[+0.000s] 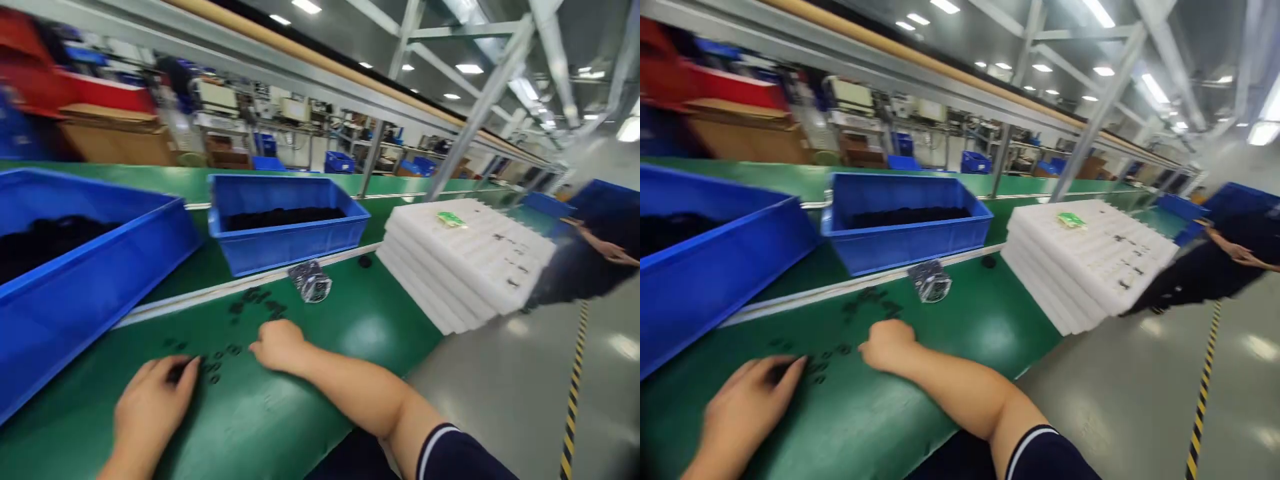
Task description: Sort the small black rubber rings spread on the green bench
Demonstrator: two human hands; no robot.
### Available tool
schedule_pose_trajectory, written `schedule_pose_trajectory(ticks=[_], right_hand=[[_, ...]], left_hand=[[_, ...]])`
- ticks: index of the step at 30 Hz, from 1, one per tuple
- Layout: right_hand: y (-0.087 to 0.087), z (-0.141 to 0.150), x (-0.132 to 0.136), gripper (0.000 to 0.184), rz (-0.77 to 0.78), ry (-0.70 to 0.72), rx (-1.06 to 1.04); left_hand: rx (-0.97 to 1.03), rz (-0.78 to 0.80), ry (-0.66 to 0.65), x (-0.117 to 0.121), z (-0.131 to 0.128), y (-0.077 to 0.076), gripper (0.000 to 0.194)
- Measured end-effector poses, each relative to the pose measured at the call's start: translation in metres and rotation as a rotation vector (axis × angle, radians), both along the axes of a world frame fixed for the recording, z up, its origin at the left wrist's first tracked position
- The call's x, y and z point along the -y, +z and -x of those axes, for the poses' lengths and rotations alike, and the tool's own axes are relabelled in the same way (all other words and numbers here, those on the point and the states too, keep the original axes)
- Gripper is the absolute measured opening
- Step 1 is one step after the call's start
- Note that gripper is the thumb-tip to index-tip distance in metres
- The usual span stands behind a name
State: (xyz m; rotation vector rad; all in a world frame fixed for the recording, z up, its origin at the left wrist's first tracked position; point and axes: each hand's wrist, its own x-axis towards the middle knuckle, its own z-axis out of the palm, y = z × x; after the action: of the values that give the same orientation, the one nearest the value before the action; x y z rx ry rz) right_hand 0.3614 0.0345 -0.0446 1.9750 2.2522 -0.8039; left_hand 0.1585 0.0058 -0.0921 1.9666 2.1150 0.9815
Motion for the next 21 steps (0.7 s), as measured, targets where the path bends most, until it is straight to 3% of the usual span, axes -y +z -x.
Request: schedule_pose_trajectory(ticks=[3,8,11,14,17,21], right_hand=[[-0.016,-0.015,0.001,0.026,-0.157,-0.081,-0.022],[-0.034,-0.056,0.0,0.024,-0.239,-0.105,-0.247],[-0.035,-0.093,-0.008,0.027,-0.376,-0.249,-0.329],[-0.028,-0.122,-0.027,0.029,-0.488,-0.342,-0.173],[-0.023,-0.131,-0.049,0.029,-0.466,-0.303,-0.068],[-0.026,-0.123,-0.066,0.034,-0.386,-0.247,0.019]], left_hand=[[0.091,0.034,-0.015,0.001,0.004,-0.011,0.031],[0.131,0.062,-0.008,0.0,0.003,-0.016,0.033],[0.159,0.025,-0.004,-0.001,0.006,-0.023,0.029],[0.185,-0.1,-0.026,-0.002,-0.002,-0.021,0.024],[0.183,-0.295,-0.201,0.012,-0.033,0.006,0.021],[0.173,-0.368,-0.78,0.079,-0.09,0.069,0.018]])
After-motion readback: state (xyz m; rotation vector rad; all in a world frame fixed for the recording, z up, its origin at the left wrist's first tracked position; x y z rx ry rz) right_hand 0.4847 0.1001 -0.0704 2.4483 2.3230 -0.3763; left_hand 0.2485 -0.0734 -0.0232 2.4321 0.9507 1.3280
